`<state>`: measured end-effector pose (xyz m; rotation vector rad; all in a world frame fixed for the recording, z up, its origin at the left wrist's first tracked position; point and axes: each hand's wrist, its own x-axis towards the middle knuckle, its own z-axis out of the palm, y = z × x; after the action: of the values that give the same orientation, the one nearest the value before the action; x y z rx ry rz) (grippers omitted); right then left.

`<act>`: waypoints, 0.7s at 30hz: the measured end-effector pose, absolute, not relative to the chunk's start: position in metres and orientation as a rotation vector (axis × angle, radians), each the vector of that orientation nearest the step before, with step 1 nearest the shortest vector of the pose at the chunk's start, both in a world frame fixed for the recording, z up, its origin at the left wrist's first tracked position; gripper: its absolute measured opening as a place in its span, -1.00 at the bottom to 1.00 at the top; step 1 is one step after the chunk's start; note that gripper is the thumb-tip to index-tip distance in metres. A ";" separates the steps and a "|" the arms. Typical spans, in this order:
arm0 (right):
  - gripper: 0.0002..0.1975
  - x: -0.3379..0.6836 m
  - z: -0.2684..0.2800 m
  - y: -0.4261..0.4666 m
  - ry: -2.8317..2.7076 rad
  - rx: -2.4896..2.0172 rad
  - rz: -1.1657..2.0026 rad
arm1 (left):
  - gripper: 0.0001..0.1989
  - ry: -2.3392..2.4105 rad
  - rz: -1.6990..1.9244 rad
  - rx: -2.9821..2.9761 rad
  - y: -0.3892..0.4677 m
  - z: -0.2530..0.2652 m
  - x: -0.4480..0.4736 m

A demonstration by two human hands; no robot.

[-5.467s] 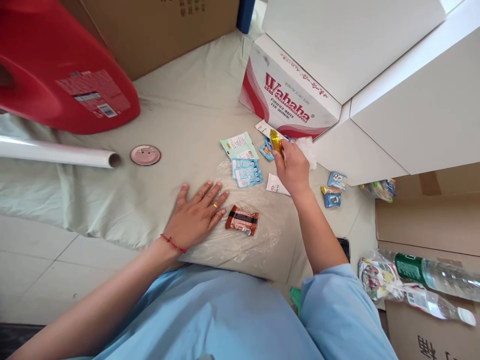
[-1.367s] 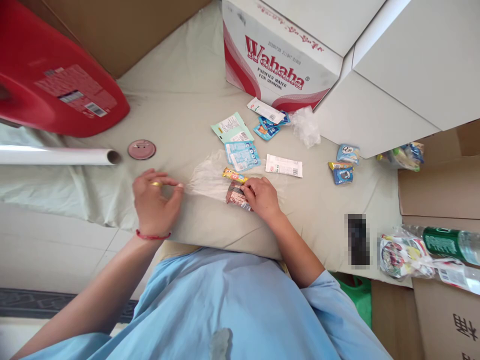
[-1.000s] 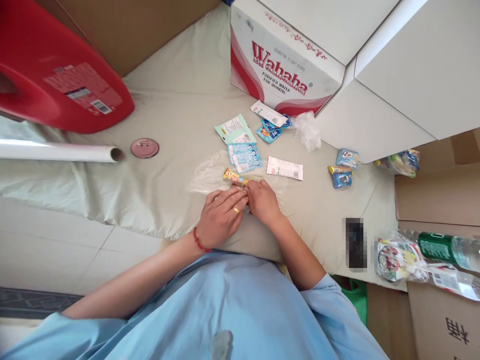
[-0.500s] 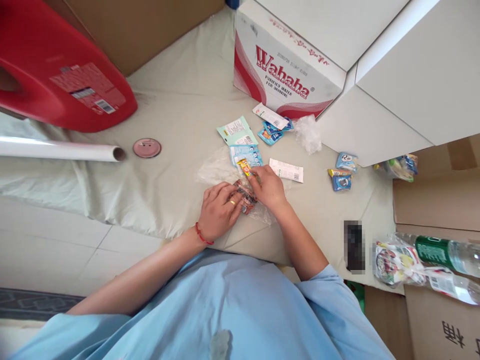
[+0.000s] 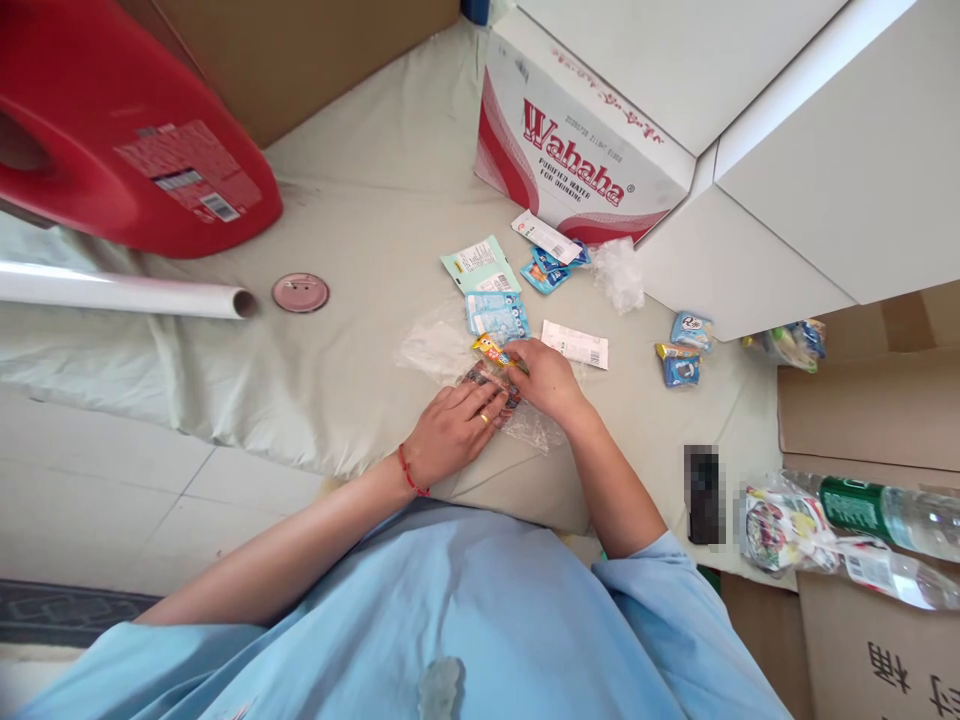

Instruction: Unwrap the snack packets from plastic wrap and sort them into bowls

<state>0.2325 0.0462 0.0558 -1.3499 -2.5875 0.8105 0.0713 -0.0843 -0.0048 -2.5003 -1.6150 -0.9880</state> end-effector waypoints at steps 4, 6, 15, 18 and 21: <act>-0.71 0.232 0.063 0.047 -2.610 -1.252 0.975 | -0.64 -1.596 -0.983 -2.491 -0.085 -0.007 0.072; -0.70 0.233 0.066 0.049 -2.637 -1.221 1.018 | -0.64 -1.597 -0.957 -2.475 -0.086 -0.007 0.072; -0.69 0.233 0.057 0.047 -2.628 -1.094 1.085 | -0.67 -1.674 -1.015 -2.338 -0.088 -0.003 0.071; -0.67 0.234 0.051 0.047 -2.652 -1.018 1.058 | -0.65 -1.683 -0.999 -2.385 -0.084 -0.004 0.071; -0.69 0.237 0.050 0.052 -2.607 -1.064 0.999 | -0.60 -1.744 -0.968 -2.470 -0.081 -0.005 0.071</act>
<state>0.2367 0.0518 0.0502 -1.0637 -2.6073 0.9994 0.0715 -0.0815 -0.0046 -2.4702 -1.7444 -0.9683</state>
